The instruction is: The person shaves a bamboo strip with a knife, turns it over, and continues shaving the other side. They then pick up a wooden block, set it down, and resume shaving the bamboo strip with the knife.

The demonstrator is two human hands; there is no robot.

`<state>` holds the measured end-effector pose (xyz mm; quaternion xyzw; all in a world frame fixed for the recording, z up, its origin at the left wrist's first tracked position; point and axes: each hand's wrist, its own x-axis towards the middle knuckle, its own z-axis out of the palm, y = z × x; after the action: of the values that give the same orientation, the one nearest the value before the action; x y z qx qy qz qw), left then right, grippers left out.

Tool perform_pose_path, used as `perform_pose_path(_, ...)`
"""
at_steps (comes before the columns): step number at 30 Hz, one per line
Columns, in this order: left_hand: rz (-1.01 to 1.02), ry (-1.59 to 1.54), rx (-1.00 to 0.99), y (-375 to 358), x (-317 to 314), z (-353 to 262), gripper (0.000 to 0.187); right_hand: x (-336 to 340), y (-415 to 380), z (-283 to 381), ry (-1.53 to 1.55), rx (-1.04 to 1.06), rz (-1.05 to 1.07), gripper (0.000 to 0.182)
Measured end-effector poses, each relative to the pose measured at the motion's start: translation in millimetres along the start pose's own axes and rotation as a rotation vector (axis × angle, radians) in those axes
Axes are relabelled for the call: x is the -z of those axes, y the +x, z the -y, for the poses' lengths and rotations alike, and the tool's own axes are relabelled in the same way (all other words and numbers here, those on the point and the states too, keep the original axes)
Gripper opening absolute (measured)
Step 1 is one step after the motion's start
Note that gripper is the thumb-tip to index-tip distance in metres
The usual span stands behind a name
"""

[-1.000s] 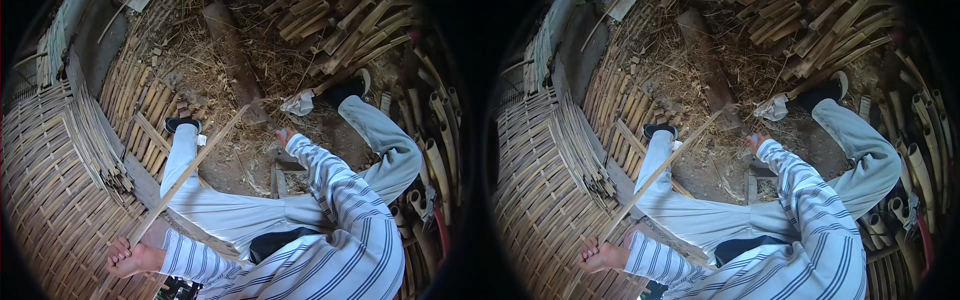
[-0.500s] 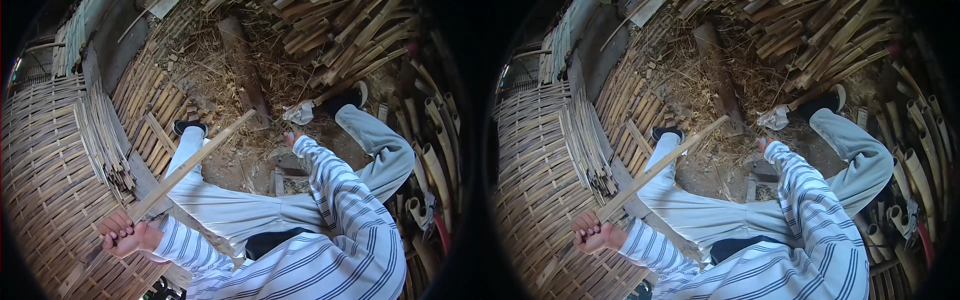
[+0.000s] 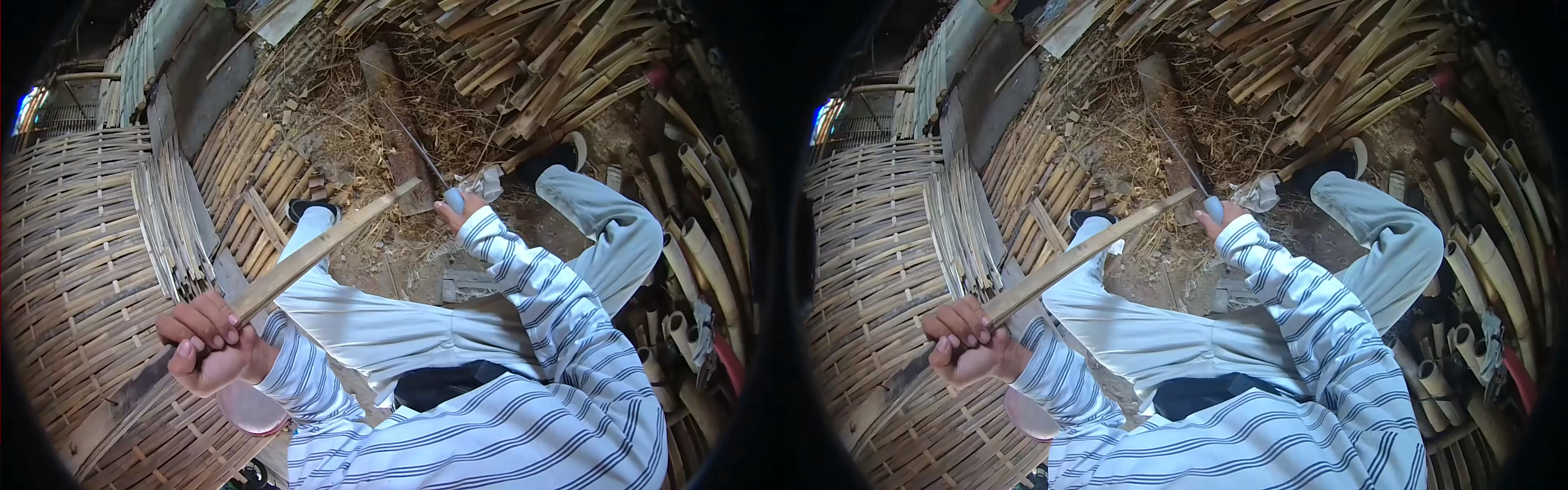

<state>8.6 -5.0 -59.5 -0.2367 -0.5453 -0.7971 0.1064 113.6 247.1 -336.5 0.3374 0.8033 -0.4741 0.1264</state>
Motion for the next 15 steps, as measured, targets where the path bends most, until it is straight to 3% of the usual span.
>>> perform_pose_path(3, -0.077, 0.035, 0.017, 3.5, -21.6, 4.6, 0.019, -7.1, -24.9, 6.3, 0.068, 0.11, -0.123, 0.053)
perform_pose_path(7, -0.054, -0.011, 0.022, 10.8, -37.0, 12.8, 0.02, -35.5, -0.4, -20.4, 0.232, -0.069, 0.204, 0.043)
perform_pose_path(8, -0.037, -0.003, 0.024, 12.0, -40.4, 13.9, 0.02, -60.5, 19.1, -46.2, 0.241, -0.017, 0.202, 0.04)
perform_pose_path(11, -0.073, 0.05, 0.002, 16.4, -50.0, 19.4, 0.022, -78.9, 35.5, -56.8, -0.246, 0.122, 0.125, 0.045)
perform_pose_path(15, -0.107, 0.055, -0.011, 20.8, -51.6, 23.9, 0.022, -54.6, 4.3, -16.1, -0.109, 0.12, 0.132, 0.057)
